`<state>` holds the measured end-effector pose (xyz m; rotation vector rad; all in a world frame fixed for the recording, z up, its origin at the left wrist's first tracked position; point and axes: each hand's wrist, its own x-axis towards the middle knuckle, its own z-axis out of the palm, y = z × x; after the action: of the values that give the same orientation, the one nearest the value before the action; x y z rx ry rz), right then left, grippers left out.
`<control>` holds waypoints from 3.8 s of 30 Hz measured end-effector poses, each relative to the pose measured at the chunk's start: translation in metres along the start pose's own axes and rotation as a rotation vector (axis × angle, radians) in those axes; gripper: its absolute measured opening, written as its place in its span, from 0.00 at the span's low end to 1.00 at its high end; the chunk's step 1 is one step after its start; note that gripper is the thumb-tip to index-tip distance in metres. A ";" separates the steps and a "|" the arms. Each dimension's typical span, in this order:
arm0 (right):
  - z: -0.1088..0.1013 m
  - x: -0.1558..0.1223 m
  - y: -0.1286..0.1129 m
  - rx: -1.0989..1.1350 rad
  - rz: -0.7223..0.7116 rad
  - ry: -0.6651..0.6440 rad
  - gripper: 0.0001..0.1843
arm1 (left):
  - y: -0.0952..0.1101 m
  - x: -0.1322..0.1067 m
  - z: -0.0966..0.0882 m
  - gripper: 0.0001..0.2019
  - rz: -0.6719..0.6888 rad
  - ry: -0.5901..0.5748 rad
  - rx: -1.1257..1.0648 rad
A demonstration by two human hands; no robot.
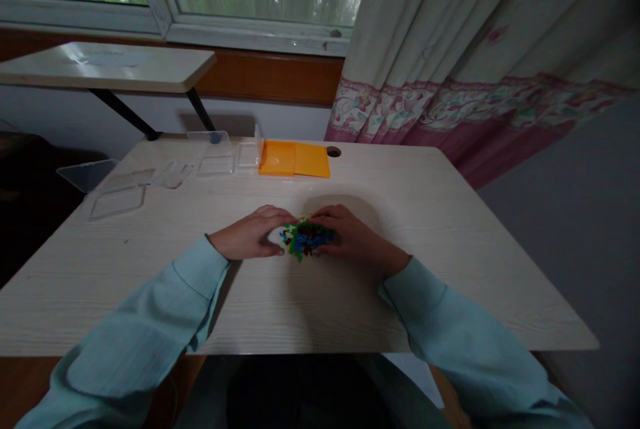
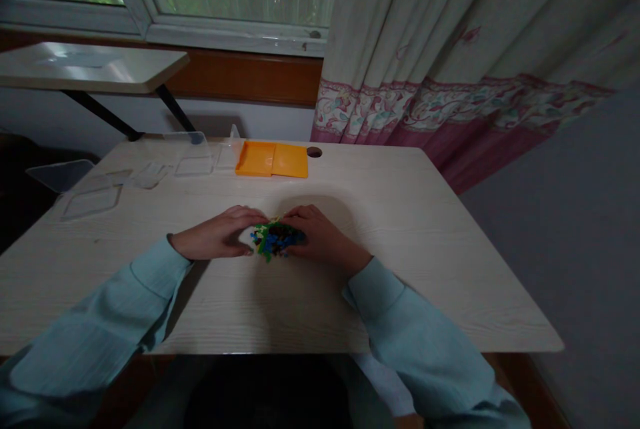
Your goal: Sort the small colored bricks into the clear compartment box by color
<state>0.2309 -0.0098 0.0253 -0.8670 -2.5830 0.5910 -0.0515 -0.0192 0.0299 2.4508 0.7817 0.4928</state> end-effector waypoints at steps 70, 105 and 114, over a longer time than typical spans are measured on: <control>0.004 -0.005 -0.003 0.122 0.088 -0.012 0.30 | 0.008 0.009 0.019 0.22 -0.050 0.097 -0.025; -0.006 -0.003 0.002 0.101 0.168 0.085 0.18 | 0.008 0.007 0.023 0.32 -0.072 0.104 0.151; 0.004 0.000 -0.005 0.074 0.141 0.027 0.20 | 0.009 0.011 0.029 0.20 -0.062 0.115 0.094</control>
<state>0.2268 -0.0152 0.0243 -1.0314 -2.4732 0.7052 -0.0251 -0.0291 0.0141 2.4929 0.9448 0.5900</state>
